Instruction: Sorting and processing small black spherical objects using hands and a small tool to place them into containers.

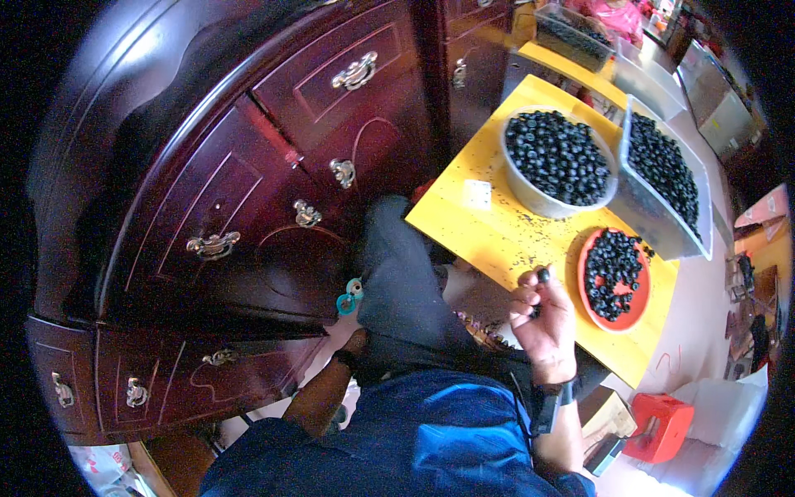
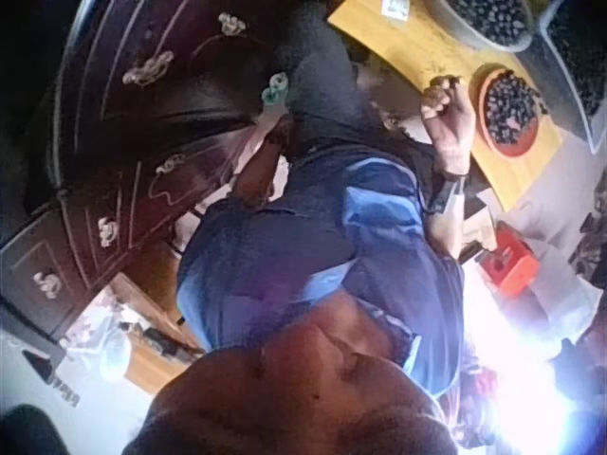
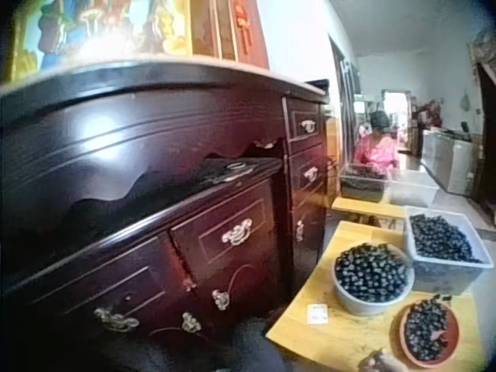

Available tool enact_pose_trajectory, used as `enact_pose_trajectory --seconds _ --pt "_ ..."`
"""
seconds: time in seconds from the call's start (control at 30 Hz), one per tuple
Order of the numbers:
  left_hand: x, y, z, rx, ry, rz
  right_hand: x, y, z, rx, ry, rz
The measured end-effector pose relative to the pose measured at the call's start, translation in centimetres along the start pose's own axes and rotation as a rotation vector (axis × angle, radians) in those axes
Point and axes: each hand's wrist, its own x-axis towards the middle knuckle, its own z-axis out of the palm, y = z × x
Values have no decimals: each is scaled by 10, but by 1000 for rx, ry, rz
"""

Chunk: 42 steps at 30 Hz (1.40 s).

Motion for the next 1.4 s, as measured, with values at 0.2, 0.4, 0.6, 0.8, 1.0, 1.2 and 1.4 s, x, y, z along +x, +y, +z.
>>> enact_pose_trajectory --seconds 0.2,0.4,0.6,0.8,1.0,1.2,1.4 --pt "-87 66 -90 -956 -31 78 -13 -14 -15 91 15 -44" --pt "-129 38 -89 -884 2 61 -11 -25 -34 149 34 -32" --pt "-106 65 -96 -850 31 1 -13 -31 -49 140 -37 -87" --pt "-54 120 -113 -853 79 -66 -12 -33 -44 128 9 -80" --pt "-101 75 -96 -842 89 -107 -14 -37 -42 119 7 -110" --pt "-127 43 -105 -839 149 -157 -14 -38 -39 151 -14 -106" --pt "-116 48 -111 -841 187 -201 -12 -34 -37 121 2 -105"
